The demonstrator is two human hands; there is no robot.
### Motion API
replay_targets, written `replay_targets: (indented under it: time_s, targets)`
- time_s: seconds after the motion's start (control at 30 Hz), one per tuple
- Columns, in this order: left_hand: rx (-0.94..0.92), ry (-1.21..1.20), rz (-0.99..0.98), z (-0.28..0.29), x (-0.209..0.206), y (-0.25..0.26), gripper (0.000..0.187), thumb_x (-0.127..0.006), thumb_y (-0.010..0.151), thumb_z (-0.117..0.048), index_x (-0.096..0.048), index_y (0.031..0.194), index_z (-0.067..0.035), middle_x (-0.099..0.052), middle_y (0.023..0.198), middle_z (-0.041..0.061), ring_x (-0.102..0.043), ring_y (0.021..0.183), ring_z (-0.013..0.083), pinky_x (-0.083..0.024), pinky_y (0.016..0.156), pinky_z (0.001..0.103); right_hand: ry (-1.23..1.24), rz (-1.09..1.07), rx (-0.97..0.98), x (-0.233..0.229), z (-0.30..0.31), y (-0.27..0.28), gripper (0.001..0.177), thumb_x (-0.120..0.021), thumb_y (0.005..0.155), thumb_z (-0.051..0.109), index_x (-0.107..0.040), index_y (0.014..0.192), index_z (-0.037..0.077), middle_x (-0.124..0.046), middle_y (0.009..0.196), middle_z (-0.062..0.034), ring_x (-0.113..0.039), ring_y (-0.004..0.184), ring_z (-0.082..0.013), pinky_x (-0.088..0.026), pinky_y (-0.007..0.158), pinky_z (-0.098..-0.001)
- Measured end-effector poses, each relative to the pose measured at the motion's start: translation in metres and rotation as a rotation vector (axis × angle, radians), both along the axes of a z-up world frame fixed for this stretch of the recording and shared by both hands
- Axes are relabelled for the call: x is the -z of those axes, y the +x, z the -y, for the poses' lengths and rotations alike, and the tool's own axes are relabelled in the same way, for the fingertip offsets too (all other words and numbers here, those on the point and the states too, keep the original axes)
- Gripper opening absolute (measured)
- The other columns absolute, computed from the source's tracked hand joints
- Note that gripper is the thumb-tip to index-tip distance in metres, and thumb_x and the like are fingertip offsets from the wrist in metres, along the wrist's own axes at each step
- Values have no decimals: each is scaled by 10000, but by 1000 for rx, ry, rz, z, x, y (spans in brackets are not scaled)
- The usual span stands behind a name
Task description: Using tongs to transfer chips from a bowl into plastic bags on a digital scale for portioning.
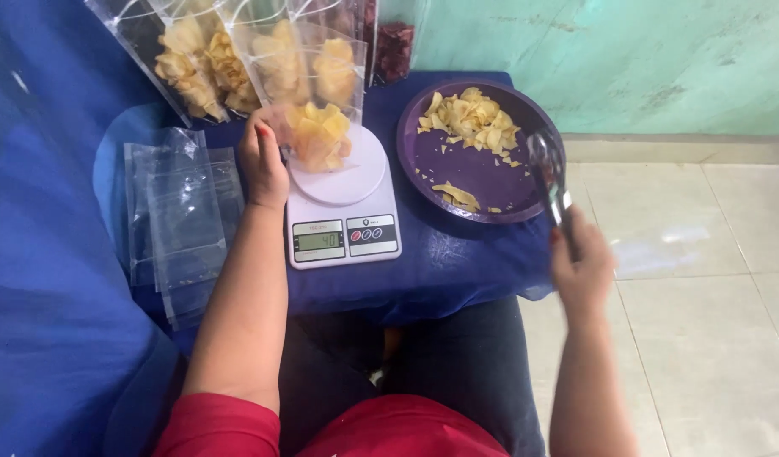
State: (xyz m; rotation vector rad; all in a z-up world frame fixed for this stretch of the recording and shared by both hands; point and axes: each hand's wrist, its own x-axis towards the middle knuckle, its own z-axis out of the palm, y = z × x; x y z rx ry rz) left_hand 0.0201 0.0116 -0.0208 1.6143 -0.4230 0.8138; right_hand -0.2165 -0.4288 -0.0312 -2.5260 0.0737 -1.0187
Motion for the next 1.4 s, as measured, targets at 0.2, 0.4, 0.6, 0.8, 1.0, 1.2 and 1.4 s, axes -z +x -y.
replay_targets:
  time_s: [0.2,0.4,0.6,0.8,1.0,1.2,1.4]
  targets:
    - [-83,2,-63,-2,-2,-7,643,-217,1107,-575,-652,970,-120,-632,824,124,-606,782,243,-503,809,341,122,112,-133,37,-22,6,447,-656,1006,93,-644,1441,-9,-671,963,-241,-678,903,-446,-534,820,-483]
    - [24,-137,-139,-5,16,8,544,-369,1084,-584,-688,1048,-145,-696,969,47,-589,942,126,-479,938,324,72,134,-92,51,-21,7,416,-618,1058,177,-673,1438,16,-671,942,-187,-679,858,-380,-531,783,-444]
    - [257,-101,-230,9,-1,-7,697,-454,999,-748,-655,1236,-123,-697,1134,85,-593,1091,165,-455,1045,374,-35,169,-48,55,-25,6,470,-689,1045,315,-708,1396,3,-682,920,-177,-683,819,-361,-534,741,-424]
    - [448,-103,-188,10,-20,-17,843,-675,854,-770,-589,1337,-84,-667,1312,112,-574,1230,155,-436,1136,391,-83,175,-24,55,-27,9,571,-787,968,421,-722,1373,24,-681,876,-171,-683,767,-356,-539,696,-437]
    - [687,-184,-312,-1,-7,-12,932,-1003,650,-446,-559,1387,-87,-680,1313,93,-648,1199,178,-478,1120,371,-114,194,11,55,-29,8,546,-749,1004,436,-728,1363,25,-680,878,-155,-684,753,-337,-540,664,-425]
    - [558,-33,-398,-14,4,3,763,-1015,527,-30,-693,1212,-130,-747,1125,24,-654,1084,113,-487,1070,330,-99,109,61,54,-29,7,453,-691,1020,507,-741,1290,146,-634,819,-55,-661,726,-281,-530,668,-371]
    - [498,-50,-466,-12,8,8,687,-970,553,23,-730,1173,-152,-776,1042,-1,-690,1008,81,-541,992,292,-65,76,97,59,-28,7,441,-699,1018,538,-725,1239,158,-605,797,-33,-646,705,-265,-515,658,-355]
